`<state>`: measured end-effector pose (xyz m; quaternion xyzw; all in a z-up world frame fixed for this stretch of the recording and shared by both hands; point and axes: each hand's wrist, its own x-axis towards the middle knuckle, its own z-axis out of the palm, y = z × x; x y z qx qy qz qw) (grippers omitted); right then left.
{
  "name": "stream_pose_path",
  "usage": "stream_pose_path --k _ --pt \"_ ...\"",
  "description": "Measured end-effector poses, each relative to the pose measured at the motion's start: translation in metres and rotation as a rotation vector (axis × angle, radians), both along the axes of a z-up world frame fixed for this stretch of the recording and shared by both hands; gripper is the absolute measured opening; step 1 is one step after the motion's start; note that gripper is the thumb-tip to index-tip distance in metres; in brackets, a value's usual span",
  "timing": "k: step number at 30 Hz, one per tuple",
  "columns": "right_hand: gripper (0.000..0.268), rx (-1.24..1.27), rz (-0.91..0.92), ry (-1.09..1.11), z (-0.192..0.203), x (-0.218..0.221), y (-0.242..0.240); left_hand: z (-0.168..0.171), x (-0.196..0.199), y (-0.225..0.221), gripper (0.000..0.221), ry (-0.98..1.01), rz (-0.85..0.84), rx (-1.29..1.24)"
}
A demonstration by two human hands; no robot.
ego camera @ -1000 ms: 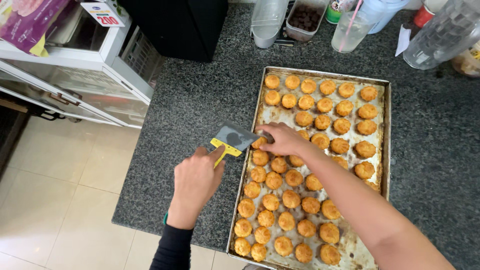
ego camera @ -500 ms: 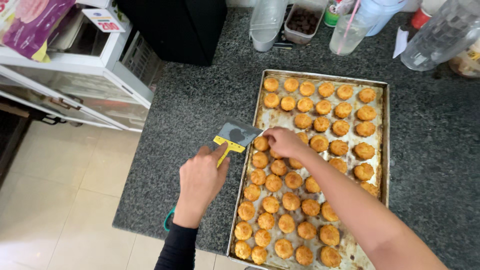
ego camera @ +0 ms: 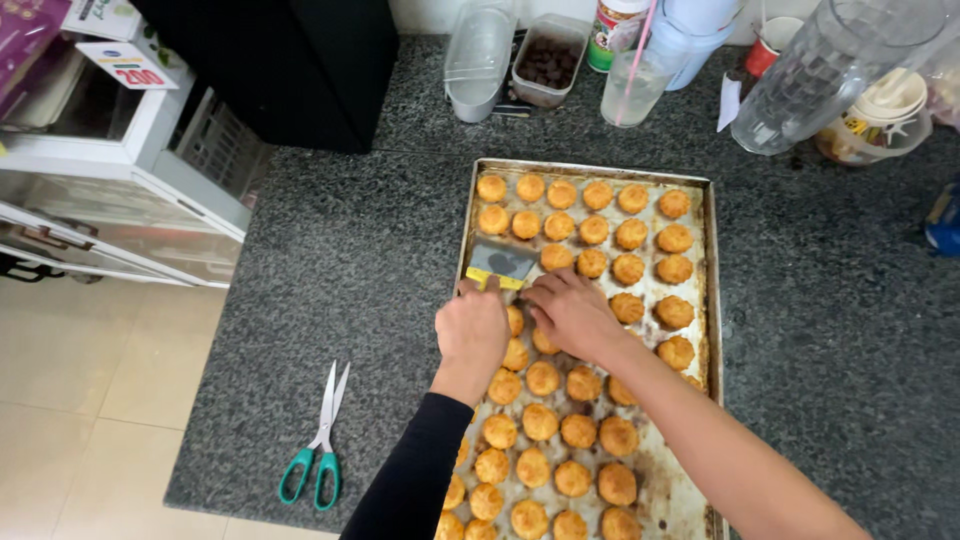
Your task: The person removes a tray of small pastries from a rack, places it on a counter, and then uses a small scraper to loosen each pastry from the tray by hand.
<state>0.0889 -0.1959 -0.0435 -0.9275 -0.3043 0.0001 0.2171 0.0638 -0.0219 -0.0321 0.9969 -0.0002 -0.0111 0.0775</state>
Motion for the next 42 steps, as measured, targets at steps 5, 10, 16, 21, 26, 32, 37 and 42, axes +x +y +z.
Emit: stream_pose_path --k 5,10,16,21,26,32,37,42 --pt "0.021 0.032 -0.009 0.046 -0.002 0.01 -0.01 -0.032 0.005 -0.007 0.032 0.0 -0.006 0.023" --pt "0.021 0.103 -0.008 0.096 -0.001 0.018 -0.015 -0.06 0.018 -0.014 0.033 0.024 -0.026 0.065" --pt "0.025 0.093 -0.063 0.153 -0.006 0.036 -0.009 -0.076 0.044 -0.021 0.05 0.001 -0.038 0.141" --pt "0.04 0.242 -0.137 0.025 -0.012 0.081 0.002 -0.051 0.028 -0.009 0.041 0.052 -0.024 0.09" --pt "0.066 0.093 -0.003 0.111 -0.027 0.119 0.027 -0.016 0.01 0.011 0.035 0.025 -0.059 0.044" --pt "0.059 -0.08 -0.033 0.394 -0.039 0.121 0.047 0.018 -0.002 0.032 0.025 -0.028 -0.145 0.058" --pt "0.056 -0.162 -0.047 0.41 -0.036 0.114 0.047 0.065 -0.032 0.068 0.023 0.052 -0.157 0.074" --pt "0.063 -0.185 0.034 0.362 -0.022 0.084 0.059 0.116 -0.051 0.107 0.026 0.08 0.022 0.111"
